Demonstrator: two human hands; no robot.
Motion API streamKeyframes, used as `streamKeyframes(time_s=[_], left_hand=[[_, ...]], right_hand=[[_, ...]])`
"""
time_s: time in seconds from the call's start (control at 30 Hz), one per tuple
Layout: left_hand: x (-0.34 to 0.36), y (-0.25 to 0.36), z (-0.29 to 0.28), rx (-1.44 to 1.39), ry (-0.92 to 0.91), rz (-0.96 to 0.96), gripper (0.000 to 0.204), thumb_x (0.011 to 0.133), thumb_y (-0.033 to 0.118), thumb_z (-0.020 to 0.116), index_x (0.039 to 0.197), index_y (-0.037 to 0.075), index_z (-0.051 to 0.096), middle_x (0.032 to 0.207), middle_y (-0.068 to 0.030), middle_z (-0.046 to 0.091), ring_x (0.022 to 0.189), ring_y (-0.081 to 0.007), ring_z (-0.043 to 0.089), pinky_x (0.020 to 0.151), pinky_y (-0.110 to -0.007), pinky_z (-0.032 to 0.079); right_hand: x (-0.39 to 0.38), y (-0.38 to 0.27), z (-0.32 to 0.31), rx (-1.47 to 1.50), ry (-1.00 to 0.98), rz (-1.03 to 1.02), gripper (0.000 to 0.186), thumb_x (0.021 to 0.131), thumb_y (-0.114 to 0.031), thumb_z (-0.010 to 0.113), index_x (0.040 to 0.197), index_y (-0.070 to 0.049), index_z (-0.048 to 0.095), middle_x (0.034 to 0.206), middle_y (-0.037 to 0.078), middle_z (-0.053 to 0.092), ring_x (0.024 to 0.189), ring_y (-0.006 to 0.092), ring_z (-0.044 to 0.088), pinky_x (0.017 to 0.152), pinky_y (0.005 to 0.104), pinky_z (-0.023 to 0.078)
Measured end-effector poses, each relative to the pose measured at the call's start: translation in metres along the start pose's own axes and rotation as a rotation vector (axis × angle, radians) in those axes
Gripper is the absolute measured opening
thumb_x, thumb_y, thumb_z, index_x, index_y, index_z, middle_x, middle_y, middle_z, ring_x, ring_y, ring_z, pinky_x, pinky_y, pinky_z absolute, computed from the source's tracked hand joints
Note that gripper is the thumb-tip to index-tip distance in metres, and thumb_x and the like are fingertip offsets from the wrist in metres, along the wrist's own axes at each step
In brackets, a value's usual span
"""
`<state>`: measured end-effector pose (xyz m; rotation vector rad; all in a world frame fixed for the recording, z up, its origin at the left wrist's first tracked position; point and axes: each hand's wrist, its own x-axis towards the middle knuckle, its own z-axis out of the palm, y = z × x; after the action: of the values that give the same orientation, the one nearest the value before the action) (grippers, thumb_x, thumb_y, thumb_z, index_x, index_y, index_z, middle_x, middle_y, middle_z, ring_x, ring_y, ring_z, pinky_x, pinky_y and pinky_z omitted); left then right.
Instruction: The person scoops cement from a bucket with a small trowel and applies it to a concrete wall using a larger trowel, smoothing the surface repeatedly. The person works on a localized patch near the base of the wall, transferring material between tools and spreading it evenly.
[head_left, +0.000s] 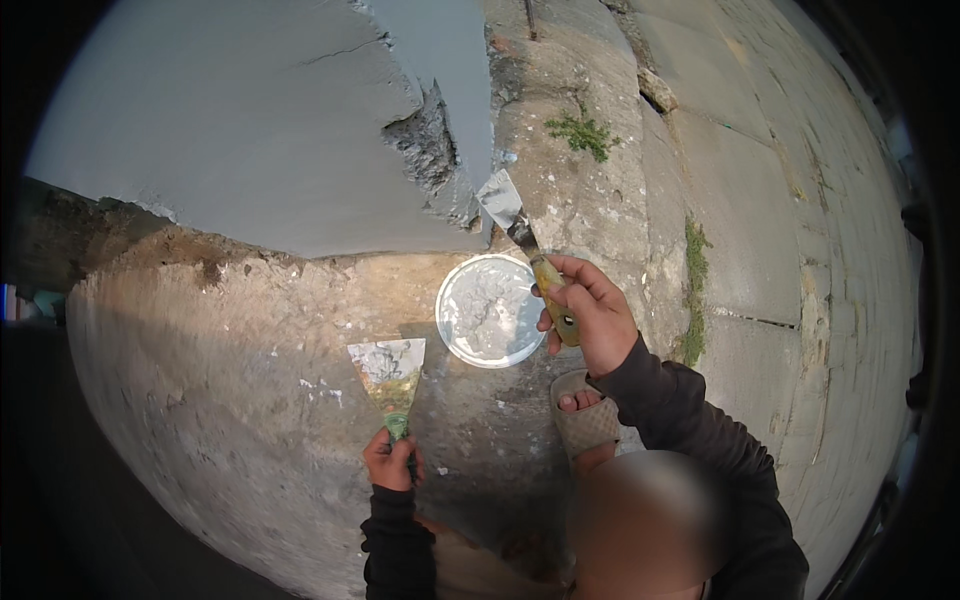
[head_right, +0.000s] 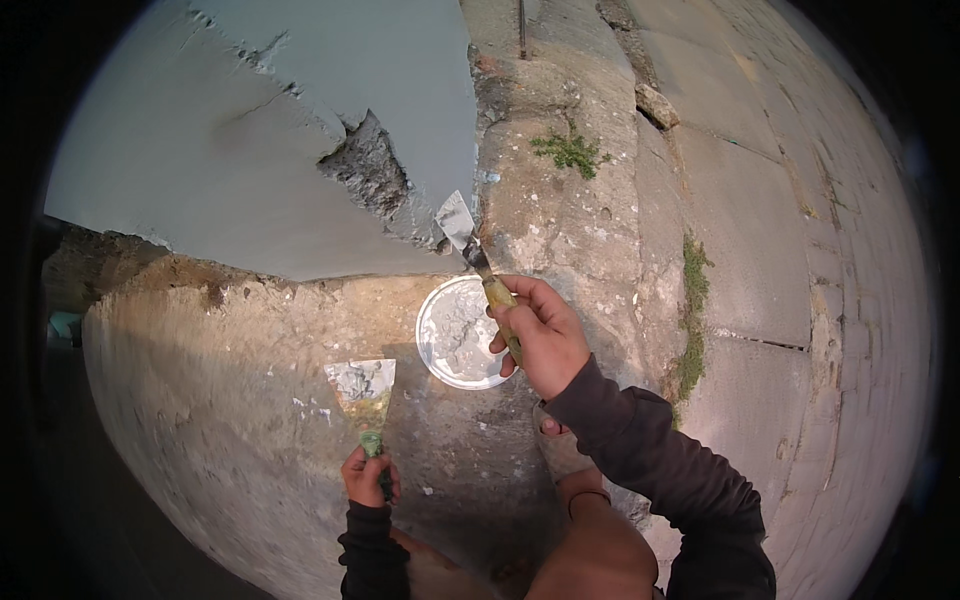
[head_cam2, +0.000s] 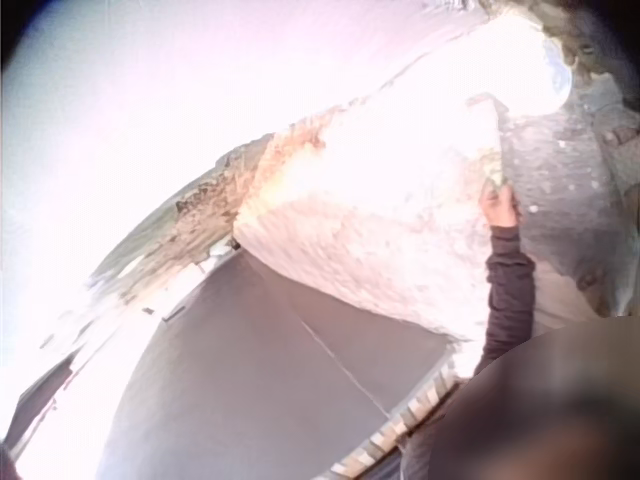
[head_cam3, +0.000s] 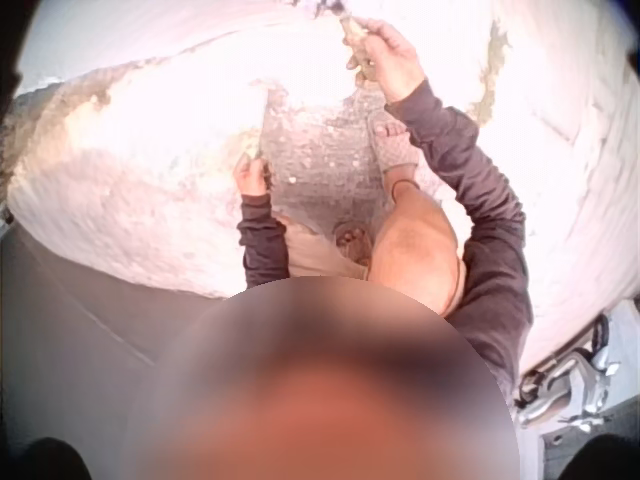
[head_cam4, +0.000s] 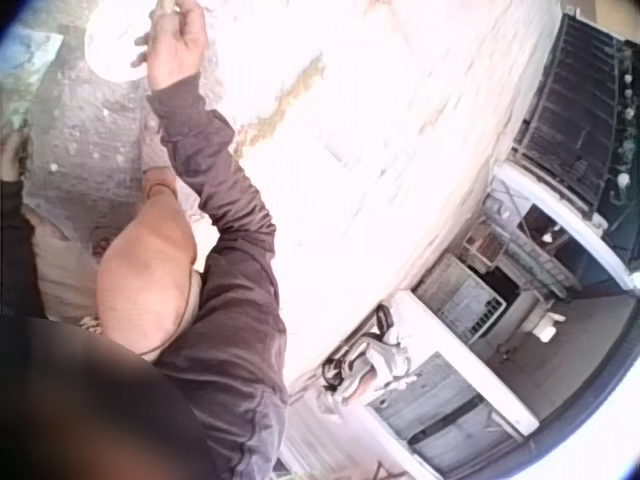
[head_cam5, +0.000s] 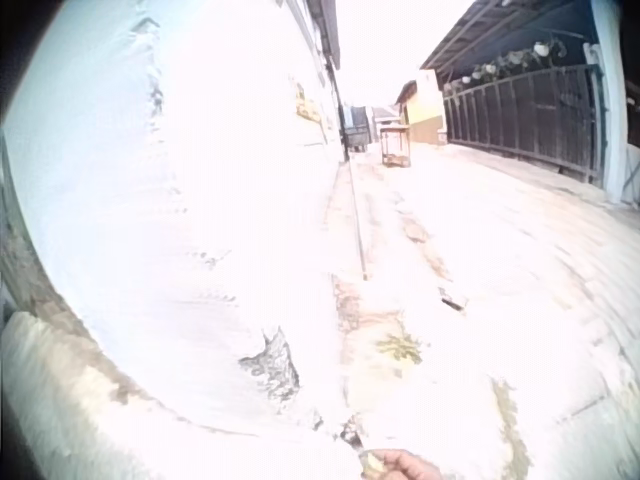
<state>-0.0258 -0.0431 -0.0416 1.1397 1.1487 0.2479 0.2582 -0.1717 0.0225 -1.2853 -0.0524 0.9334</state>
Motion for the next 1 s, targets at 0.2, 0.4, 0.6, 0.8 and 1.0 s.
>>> streamKeyframes(time_s=[0.2, 0.4, 0.6, 0.8, 1.0], left_hand=[[0.002, 0.011, 0.008, -0.030, -0.049, -0.003, 0.008, 0.082, 0.006, 0.053, 0.080, -0.001, 0.056, 0.053, -0.0072, 0.053, 0.036, -0.0138, 0.047, 0.033, -0.026, 0.033], [0.006, 0.012, 0.013, -0.032, -0.083, -0.006, 0.008, 0.083, 0.006, 0.054, 0.080, 0.000, 0.055, 0.054, -0.0077, 0.054, 0.036, -0.0139, 0.048, 0.033, -0.026, 0.033], [0.013, 0.009, 0.013, -0.023, -0.081, -0.024, 0.008, 0.082, 0.007, 0.054, 0.080, 0.000, 0.055, 0.055, -0.0080, 0.054, 0.036, -0.0144, 0.047, 0.033, -0.026, 0.034], [0.020, 0.009, 0.018, 0.004, -0.076, -0.037, 0.010, 0.081, 0.010, 0.053, 0.079, 0.000, 0.054, 0.054, -0.0092, 0.054, 0.036, -0.0155, 0.047, 0.033, -0.027, 0.035], [0.022, 0.010, 0.024, 0.034, -0.077, -0.034, 0.012, 0.081, 0.011, 0.052, 0.079, 0.000, 0.052, 0.052, -0.0098, 0.053, 0.035, -0.0163, 0.047, 0.032, -0.027, 0.035]], right_hand=[[0.049, -0.041, -0.071, -0.518, -0.255, -0.041, 0.027, 0.085, -0.013, 0.066, 0.109, -0.002, 0.066, 0.078, 0.002, 0.066, 0.059, 0.0048, 0.053, 0.049, 0.0207, 0.042], [0.152, -0.107, -0.075, -0.775, -0.456, 0.029, 0.030, 0.072, -0.019, 0.081, 0.096, -0.004, 0.073, 0.075, 0.004, 0.069, 0.052, 0.0060, 0.051, 0.044, 0.0208, 0.038], [0.205, -0.134, -0.045, -0.870, -0.550, -0.059, 0.028, 0.069, -0.017, 0.083, 0.092, -0.004, 0.073, 0.071, 0.002, 0.068, 0.054, 0.0065, 0.052, 0.047, 0.0228, 0.039], [0.225, -0.146, -0.040, -0.882, -0.508, -0.166, 0.029, 0.063, -0.020, 0.086, 0.085, -0.005, 0.074, 0.074, 0.002, 0.069, 0.062, 0.0088, 0.056, 0.051, 0.0234, 0.041], [0.219, -0.167, -0.064, -0.853, -0.427, -0.265, 0.028, 0.064, -0.020, 0.086, 0.084, -0.005, 0.073, 0.074, 0.003, 0.068, 0.063, 0.0091, 0.058, 0.050, 0.0231, 0.042]])
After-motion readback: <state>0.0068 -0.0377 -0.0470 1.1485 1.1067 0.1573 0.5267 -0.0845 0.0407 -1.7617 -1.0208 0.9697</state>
